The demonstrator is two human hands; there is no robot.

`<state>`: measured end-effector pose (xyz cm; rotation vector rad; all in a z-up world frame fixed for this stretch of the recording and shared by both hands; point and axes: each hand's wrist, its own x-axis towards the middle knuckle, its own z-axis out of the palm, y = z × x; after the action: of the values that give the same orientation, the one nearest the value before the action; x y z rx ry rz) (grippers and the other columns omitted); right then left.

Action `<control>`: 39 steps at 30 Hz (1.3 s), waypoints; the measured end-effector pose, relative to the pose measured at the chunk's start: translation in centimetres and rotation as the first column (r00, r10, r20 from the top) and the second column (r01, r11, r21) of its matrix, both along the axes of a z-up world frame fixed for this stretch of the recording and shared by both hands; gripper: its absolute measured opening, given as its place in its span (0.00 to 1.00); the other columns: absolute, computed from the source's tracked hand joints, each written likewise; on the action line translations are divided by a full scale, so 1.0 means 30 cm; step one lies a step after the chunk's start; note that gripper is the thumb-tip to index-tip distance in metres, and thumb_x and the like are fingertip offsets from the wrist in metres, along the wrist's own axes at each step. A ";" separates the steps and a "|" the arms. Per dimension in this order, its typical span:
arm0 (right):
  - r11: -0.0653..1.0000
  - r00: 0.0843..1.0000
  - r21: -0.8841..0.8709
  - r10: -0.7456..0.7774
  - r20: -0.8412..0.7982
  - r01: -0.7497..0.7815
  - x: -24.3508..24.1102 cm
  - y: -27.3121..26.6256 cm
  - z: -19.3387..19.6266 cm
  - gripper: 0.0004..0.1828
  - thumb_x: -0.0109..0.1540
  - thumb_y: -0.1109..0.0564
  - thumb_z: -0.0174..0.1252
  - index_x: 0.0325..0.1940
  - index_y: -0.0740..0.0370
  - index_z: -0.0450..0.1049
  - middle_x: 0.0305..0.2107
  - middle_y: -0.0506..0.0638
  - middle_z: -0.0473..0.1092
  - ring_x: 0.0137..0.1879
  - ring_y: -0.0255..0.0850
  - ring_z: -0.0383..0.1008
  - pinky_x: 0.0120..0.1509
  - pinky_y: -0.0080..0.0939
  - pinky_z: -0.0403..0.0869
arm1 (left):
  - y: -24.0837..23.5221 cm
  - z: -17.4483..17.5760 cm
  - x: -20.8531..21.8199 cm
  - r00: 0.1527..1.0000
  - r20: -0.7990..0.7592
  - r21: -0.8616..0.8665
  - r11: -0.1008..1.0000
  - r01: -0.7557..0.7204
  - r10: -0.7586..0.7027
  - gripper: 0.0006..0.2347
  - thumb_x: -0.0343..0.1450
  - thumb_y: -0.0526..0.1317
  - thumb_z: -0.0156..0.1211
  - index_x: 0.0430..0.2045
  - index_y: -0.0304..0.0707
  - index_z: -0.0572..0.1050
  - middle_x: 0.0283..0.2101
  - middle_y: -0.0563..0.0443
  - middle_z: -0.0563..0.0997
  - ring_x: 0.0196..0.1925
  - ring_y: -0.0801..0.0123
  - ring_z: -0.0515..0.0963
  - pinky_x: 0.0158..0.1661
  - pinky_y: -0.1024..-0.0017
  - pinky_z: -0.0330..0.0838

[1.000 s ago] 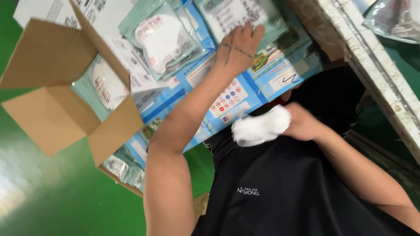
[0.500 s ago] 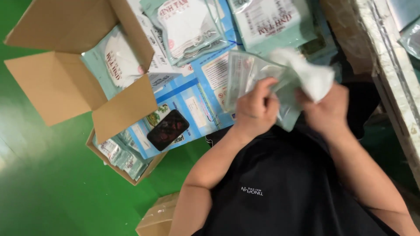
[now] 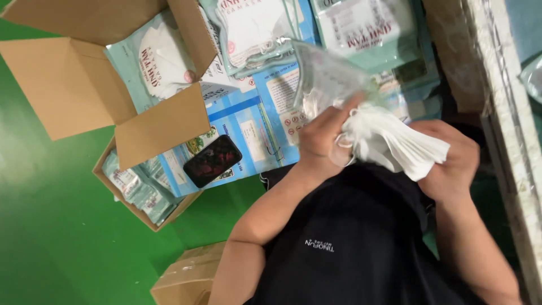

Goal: Packing face masks into plastic bags and cardboard boxes in an industrial setting.

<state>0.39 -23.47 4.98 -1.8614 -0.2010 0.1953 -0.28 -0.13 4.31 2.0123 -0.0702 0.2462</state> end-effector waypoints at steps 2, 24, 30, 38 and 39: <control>0.993 0.994 -0.115 -0.023 0.103 0.035 0.008 0.025 0.025 0.09 0.68 0.59 0.67 0.48 0.67 0.79 0.40 0.53 0.78 0.43 0.39 0.79 0.49 0.31 0.74 | -0.018 -0.020 -0.007 1.000 0.003 -0.024 0.999 -0.023 0.023 0.23 0.73 0.31 0.60 0.66 0.44 0.69 0.35 0.51 0.82 0.28 0.66 0.82 0.35 0.71 0.78; 0.979 0.970 -0.033 0.197 -0.139 -0.203 -0.025 -0.079 -0.232 0.13 0.55 0.63 0.63 0.44 0.62 0.77 0.38 0.57 0.78 0.43 0.53 0.79 0.49 0.47 0.76 | -0.025 0.083 -0.023 0.966 0.018 0.180 0.951 0.250 -0.257 0.34 0.67 0.52 0.69 0.69 0.45 0.63 0.54 0.50 0.79 0.55 0.59 0.78 0.58 0.63 0.71; 0.823 0.836 -0.154 0.525 -0.157 -0.546 0.025 -0.006 -0.092 0.15 0.53 0.61 0.66 0.45 0.64 0.79 0.36 0.59 0.77 0.40 0.52 0.78 0.44 0.46 0.75 | 0.017 0.035 0.023 0.886 -0.263 0.242 0.863 0.443 -0.381 0.33 0.58 0.58 0.74 0.55 0.42 0.75 0.56 0.49 0.78 0.60 0.55 0.74 0.63 0.57 0.62; 0.815 0.776 -0.107 0.489 -0.399 -0.569 0.048 -0.017 -0.085 0.10 0.53 0.58 0.67 0.37 0.62 0.82 0.25 0.56 0.78 0.32 0.46 0.77 0.36 0.44 0.75 | 0.035 -0.017 0.018 0.709 -0.469 -0.110 0.831 0.545 -0.527 0.28 0.60 0.59 0.72 0.48 0.40 0.77 0.43 0.44 0.83 0.47 0.54 0.84 0.48 0.62 0.75; 0.827 0.816 -0.210 0.411 -0.407 -0.521 0.039 -0.016 -0.104 0.08 0.54 0.57 0.69 0.32 0.64 0.82 0.23 0.56 0.77 0.30 0.46 0.76 0.35 0.45 0.74 | 0.020 -0.021 0.009 0.730 -0.447 -0.124 0.844 0.522 -0.517 0.27 0.60 0.58 0.72 0.47 0.40 0.77 0.41 0.44 0.83 0.45 0.54 0.84 0.46 0.62 0.76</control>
<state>1.55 -23.96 1.85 -2.0235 -0.4085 0.9471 0.00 0.46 3.69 1.9218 -0.3281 -0.6063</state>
